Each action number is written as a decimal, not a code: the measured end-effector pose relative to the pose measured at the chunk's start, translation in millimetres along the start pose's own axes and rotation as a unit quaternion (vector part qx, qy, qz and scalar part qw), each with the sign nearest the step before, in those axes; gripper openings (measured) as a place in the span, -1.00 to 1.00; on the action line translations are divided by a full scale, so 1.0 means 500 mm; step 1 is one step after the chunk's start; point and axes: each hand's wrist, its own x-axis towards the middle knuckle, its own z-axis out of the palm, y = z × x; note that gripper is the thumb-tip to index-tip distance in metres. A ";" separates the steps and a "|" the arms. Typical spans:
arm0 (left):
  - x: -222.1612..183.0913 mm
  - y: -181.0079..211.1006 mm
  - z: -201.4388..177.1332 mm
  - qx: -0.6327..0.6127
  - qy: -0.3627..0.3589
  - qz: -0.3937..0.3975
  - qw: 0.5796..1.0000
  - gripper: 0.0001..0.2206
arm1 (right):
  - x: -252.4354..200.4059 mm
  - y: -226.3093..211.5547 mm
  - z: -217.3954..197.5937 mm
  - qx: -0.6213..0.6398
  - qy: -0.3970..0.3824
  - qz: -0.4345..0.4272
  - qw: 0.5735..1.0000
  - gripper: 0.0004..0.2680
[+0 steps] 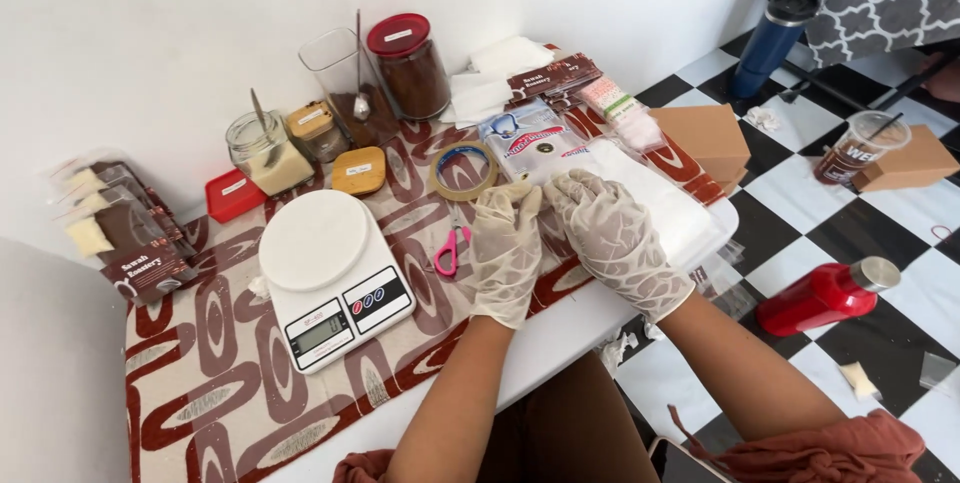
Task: The person seals a pre-filled plastic bag containing a layered food item using tape, then places it aside. They wipe the digital scale, reset it, and prepare a new empty plastic bag by folding and creasing it on the scale.
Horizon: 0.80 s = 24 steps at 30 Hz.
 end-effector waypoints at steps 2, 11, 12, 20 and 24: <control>-0.004 0.002 0.006 -0.013 0.004 0.002 1.000 -0.81 | 0.001 0.003 -0.001 -0.035 -0.001 -0.035 0.999 -0.63; -0.076 0.067 0.001 0.030 0.032 0.254 0.966 -0.88 | 0.015 0.073 -0.039 -0.192 -0.010 -0.186 0.964 -0.55; -0.080 0.080 0.022 0.030 0.034 0.254 0.966 -0.88 | 0.028 0.176 -0.006 -0.192 -0.009 -0.188 0.963 -0.55; -0.108 0.085 0.075 0.211 -0.202 0.262 0.920 0.00 | 0.048 0.780 0.095 0.298 -0.152 0.552 0.764 -0.44; -0.114 0.074 0.164 0.460 -0.226 0.215 0.831 0.21 | 0.030 0.509 0.001 0.294 -0.048 0.694 0.656 -0.43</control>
